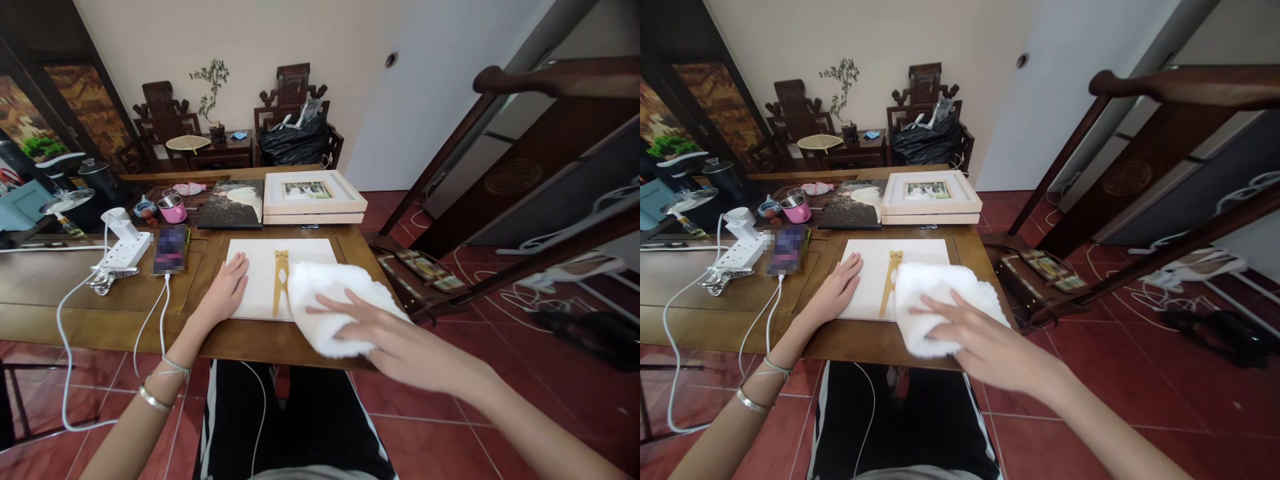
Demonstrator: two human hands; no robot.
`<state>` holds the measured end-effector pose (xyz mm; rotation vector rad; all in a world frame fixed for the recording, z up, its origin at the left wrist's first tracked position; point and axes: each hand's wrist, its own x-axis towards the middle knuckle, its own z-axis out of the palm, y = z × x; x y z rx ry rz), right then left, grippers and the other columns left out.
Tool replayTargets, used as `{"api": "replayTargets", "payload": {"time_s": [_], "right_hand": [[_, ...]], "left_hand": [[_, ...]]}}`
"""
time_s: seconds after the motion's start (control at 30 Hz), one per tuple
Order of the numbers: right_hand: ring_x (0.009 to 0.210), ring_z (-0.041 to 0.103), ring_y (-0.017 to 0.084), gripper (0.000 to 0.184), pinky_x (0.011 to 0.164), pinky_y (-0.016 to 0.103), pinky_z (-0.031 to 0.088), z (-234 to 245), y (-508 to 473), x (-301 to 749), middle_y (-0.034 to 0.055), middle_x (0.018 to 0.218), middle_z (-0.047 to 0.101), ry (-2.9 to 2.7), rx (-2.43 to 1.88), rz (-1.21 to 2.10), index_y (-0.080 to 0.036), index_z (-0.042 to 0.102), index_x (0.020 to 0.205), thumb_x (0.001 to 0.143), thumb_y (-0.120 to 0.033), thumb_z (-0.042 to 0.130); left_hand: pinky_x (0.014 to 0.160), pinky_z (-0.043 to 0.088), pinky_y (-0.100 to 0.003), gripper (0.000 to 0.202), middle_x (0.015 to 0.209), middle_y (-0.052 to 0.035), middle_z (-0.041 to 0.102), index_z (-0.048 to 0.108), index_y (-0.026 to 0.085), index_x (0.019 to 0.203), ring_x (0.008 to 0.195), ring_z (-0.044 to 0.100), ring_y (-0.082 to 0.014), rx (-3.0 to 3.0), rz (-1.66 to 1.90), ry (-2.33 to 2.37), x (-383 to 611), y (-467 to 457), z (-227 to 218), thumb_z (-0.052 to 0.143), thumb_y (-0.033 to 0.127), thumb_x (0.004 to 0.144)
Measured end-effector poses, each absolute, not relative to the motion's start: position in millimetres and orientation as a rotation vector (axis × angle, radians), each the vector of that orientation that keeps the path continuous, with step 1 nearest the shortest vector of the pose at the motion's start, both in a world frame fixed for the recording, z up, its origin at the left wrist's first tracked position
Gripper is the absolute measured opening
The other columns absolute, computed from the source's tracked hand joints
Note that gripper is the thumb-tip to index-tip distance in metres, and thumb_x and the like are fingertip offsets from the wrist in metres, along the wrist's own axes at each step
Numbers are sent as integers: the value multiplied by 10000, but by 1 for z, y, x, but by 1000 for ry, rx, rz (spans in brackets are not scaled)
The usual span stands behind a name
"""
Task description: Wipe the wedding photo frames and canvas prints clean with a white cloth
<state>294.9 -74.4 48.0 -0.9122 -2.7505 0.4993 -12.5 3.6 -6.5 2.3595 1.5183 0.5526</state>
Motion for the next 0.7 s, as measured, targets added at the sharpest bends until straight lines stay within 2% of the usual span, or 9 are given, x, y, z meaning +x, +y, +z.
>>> {"api": "replayTargets", "payload": {"time_s": [0.13,0.23,0.33,0.47,0.6,0.7], "right_hand": [[1405,215,258,628,1130,596,144,36,-15,266,153,1470,381,-2697,-1137,442,-122,567,1236,675,43,338],[1413,195,291,653,1097,652,162,32,23,236,119,1472,394,-2676,-1226,342,-140,541,1277,690,50,327],[1407,201,344,626,1065,676,203,31,34,218,119,1492,359,-2697,-1212,205,-144,564,1263,698,38,365],[1404,190,361,621,1086,646,194,30,-1,215,130,1489,361,-2781,-1127,142,-145,609,1228,676,48,399],[1417,133,335,621,1118,628,125,31,-61,223,95,1505,338,-2823,-982,252,-183,647,1182,658,45,404],[1422,125,314,600,1132,608,116,37,-85,228,77,1514,321,-2839,-912,368,-172,670,1127,630,35,403]], "left_hand": [[1162,164,-477,501,1511,-144,322,385,103,1405,1428,223,-227,2351,566,1510,-14,4,-6,280,280,949],[1163,168,-467,514,1517,-136,310,340,112,1432,1428,223,-215,2339,582,1496,-15,5,-7,270,278,951],[1163,166,-467,500,1516,-132,316,383,115,1410,1430,216,-220,2342,570,1500,-15,5,-8,269,279,951],[1164,167,-462,497,1510,-149,322,400,85,1395,1430,214,-228,2340,556,1517,-14,5,-7,276,261,947],[1159,172,-477,487,1509,-149,326,405,95,1390,1429,218,-232,2349,559,1519,-13,4,-7,282,242,943],[1154,181,-492,481,1508,-144,330,404,114,1391,1426,228,-232,2358,566,1515,-13,4,-7,283,234,941]]}}
